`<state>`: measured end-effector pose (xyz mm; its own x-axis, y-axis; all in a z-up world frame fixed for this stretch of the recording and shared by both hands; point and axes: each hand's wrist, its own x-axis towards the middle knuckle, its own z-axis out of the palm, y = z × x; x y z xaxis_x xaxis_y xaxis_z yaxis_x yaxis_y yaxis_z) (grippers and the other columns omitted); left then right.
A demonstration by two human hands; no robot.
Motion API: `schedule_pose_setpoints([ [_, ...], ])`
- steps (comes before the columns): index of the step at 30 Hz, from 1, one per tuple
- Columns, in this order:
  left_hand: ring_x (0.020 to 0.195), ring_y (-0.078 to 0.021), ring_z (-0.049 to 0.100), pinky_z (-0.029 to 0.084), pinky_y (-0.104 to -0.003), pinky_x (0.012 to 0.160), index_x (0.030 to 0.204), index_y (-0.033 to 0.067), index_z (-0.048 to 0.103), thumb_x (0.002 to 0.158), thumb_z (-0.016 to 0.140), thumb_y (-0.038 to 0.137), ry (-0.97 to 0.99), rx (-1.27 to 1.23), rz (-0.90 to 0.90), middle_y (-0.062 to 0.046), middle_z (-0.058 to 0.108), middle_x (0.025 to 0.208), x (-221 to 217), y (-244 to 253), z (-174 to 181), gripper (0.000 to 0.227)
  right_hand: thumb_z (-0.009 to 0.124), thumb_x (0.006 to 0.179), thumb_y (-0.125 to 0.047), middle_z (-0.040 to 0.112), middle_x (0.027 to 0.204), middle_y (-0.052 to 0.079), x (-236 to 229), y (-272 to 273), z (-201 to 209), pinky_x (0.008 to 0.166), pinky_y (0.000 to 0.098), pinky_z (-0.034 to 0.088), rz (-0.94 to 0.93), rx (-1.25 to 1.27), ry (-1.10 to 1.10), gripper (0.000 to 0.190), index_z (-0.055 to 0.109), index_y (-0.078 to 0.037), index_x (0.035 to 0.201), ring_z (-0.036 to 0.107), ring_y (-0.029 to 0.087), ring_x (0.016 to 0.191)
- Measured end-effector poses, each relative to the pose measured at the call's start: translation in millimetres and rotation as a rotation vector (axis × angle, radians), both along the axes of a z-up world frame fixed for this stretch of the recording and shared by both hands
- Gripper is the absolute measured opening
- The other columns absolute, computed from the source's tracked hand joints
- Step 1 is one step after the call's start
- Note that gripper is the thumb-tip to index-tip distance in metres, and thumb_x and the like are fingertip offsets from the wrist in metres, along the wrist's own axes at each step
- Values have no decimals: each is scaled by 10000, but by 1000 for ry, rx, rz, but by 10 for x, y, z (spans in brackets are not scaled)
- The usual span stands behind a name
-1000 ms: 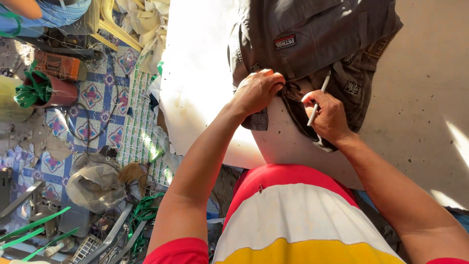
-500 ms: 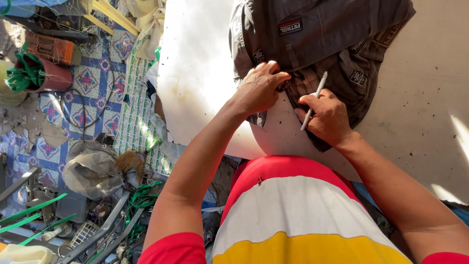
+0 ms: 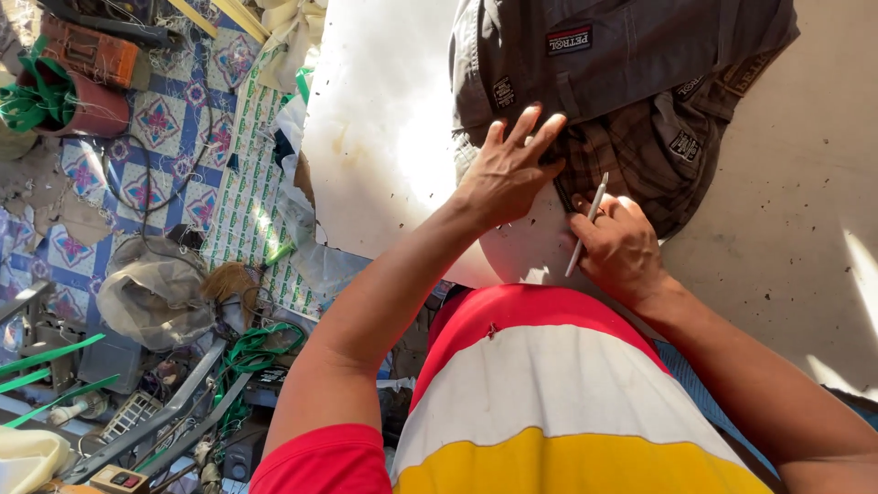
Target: Marking specific points on a pair of grey pants using a white marker on a workbench.
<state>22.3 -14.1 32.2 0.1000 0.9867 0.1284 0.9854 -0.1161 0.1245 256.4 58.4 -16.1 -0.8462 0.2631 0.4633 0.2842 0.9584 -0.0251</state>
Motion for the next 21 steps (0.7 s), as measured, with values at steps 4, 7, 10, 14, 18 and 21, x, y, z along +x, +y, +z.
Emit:
schedule_pose_setpoints([
  [4,1528,-450,170,264,-645,1184,1152,245,794,774,736,141,40,122,-31,-159,305,1611,76,-43,-169,395,672,921,-158,540,624,38,85,151,7,798,370,536,5,-248,-69,45,671,-202,911,670,262,858],
  [7,1528,-423,196,187,-650,1225,1074,191,782,800,741,127,-28,233,-42,-150,370,1556,79,38,-304,284,700,881,-92,670,741,99,-38,303,633,845,438,549,-29,-692,-86,134,716,-176,984,705,328,935],
  [10,1414,-371,308,238,-629,1167,931,186,720,880,690,174,-136,265,-96,-77,467,1333,-59,232,-406,60,719,840,-88,734,777,115,-156,469,1070,845,471,540,-141,-1007,-212,129,736,-139,957,714,336,896],
  [14,1311,-302,380,273,-611,1107,802,240,679,919,647,283,-197,188,-156,37,507,1176,-205,370,-454,129,712,790,-151,725,748,80,-206,606,1077,775,437,525,-281,-1172,-361,148,759,-147,930,699,267,791],
  [18,1388,-362,353,274,-624,1152,909,219,773,878,709,192,-124,213,-120,-56,505,1345,-10,88,-90,76,754,778,-195,745,768,94,-186,426,1080,776,443,518,-280,-1238,-354,162,777,-146,931,710,268,840],
  [21,1462,-428,315,334,-600,1162,1313,237,704,890,721,136,-100,164,166,-128,392,1541,141,-329,91,435,790,831,-258,745,791,158,-136,298,812,790,472,539,-247,-1155,-336,198,756,-106,953,727,339,850],
])
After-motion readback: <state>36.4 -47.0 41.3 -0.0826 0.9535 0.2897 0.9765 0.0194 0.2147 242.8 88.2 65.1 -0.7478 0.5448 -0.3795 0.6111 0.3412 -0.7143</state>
